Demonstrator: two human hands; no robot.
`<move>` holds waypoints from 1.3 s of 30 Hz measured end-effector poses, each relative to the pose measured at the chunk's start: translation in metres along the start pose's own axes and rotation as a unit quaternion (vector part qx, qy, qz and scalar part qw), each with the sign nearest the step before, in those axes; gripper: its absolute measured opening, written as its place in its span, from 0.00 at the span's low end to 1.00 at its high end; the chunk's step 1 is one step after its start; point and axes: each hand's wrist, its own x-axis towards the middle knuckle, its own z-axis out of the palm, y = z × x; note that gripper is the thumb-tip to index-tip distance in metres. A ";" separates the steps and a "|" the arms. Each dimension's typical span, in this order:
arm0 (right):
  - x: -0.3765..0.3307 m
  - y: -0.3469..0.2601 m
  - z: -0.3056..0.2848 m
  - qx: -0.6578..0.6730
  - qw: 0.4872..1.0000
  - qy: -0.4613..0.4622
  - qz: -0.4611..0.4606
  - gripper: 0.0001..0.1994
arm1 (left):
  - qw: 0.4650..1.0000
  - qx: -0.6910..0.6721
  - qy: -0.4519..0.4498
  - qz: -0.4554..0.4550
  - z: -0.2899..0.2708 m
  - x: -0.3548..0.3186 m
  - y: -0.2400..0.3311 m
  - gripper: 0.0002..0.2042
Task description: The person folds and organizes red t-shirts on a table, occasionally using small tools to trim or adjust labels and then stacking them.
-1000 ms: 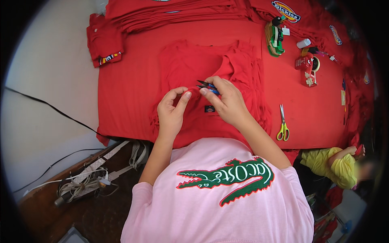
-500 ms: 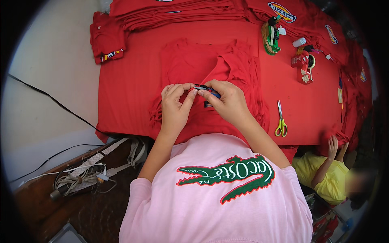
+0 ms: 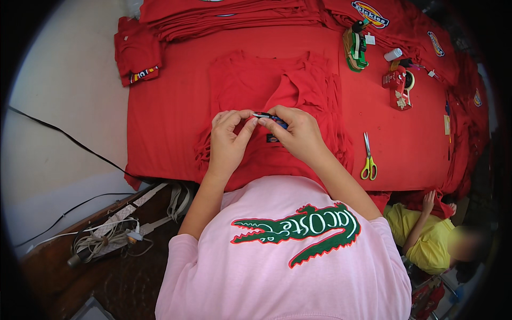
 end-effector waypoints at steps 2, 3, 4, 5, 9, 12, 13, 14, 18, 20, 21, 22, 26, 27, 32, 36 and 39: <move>0.002 0.000 -0.001 -0.016 1.000 0.003 -0.022 0.15 | 1.000 -0.013 0.005 0.009 0.002 0.002 0.000 0.09; 0.003 0.000 -0.001 -0.011 1.000 0.000 -0.012 0.15 | 1.000 -0.019 0.007 0.013 0.003 0.003 0.000 0.09; 0.003 0.001 -0.001 -0.006 1.000 -0.004 -0.002 0.15 | 1.000 -0.021 0.005 0.010 0.003 0.004 -0.001 0.09; 0.004 0.001 0.000 -0.002 1.000 -0.008 0.008 0.15 | 1.000 -0.023 0.004 0.006 0.003 0.005 -0.001 0.09; 0.009 0.017 -0.001 0.049 0.997 0.053 0.027 0.15 | 0.999 -0.030 0.011 -0.024 0.001 0.008 -0.003 0.08; 0.047 0.072 -0.023 0.128 0.975 0.155 0.097 0.16 | 0.995 -0.072 0.043 -0.059 -0.001 0.009 -0.012 0.08; 0.062 0.099 -0.036 0.186 0.955 0.175 0.148 0.16 | 0.993 -0.088 0.046 -0.070 -0.002 0.009 -0.015 0.07; 0.076 0.125 -0.047 0.171 0.952 0.194 0.161 0.18 | 0.993 -0.084 0.040 -0.068 -0.004 0.010 -0.017 0.08; 0.096 0.200 -0.046 0.069 0.953 0.211 0.208 0.26 | 0.996 -0.062 0.004 -0.062 -0.007 0.009 -0.021 0.12; 0.095 0.223 -0.027 0.021 0.952 0.175 0.250 0.34 | 0.998 0.002 -0.031 -0.051 -0.008 0.009 -0.018 0.15; 0.093 0.219 -0.017 0.029 0.959 0.158 0.235 0.34 | 0.997 0.036 -0.046 -0.048 -0.010 0.009 -0.017 0.16; 0.086 0.212 -0.005 0.036 0.964 0.141 0.220 0.33 | 0.996 0.056 -0.055 -0.044 -0.009 0.010 -0.015 0.17; 0.068 0.190 -0.029 0.315 0.906 0.131 0.250 0.22 | 0.954 0.281 -0.048 0.090 -0.038 0.019 -0.042 0.16; 0.056 0.172 -0.053 0.357 0.881 0.174 0.258 0.19 | 0.944 0.319 -0.012 0.087 -0.050 0.022 -0.048 0.15; -0.034 0.142 -0.122 0.248 0.953 0.044 0.167 0.08 | 0.927 0.336 0.034 0.163 -0.070 -0.007 -0.039 0.09; -0.123 0.186 -0.095 0.120 0.986 0.006 0.116 0.09 | 0.934 0.275 -0.107 0.202 -0.052 -0.066 -0.083 0.04; -0.156 0.187 -0.056 -0.008 0.988 0.075 0.135 0.12 | 0.944 0.274 -0.134 0.122 -0.039 -0.106 -0.116 0.06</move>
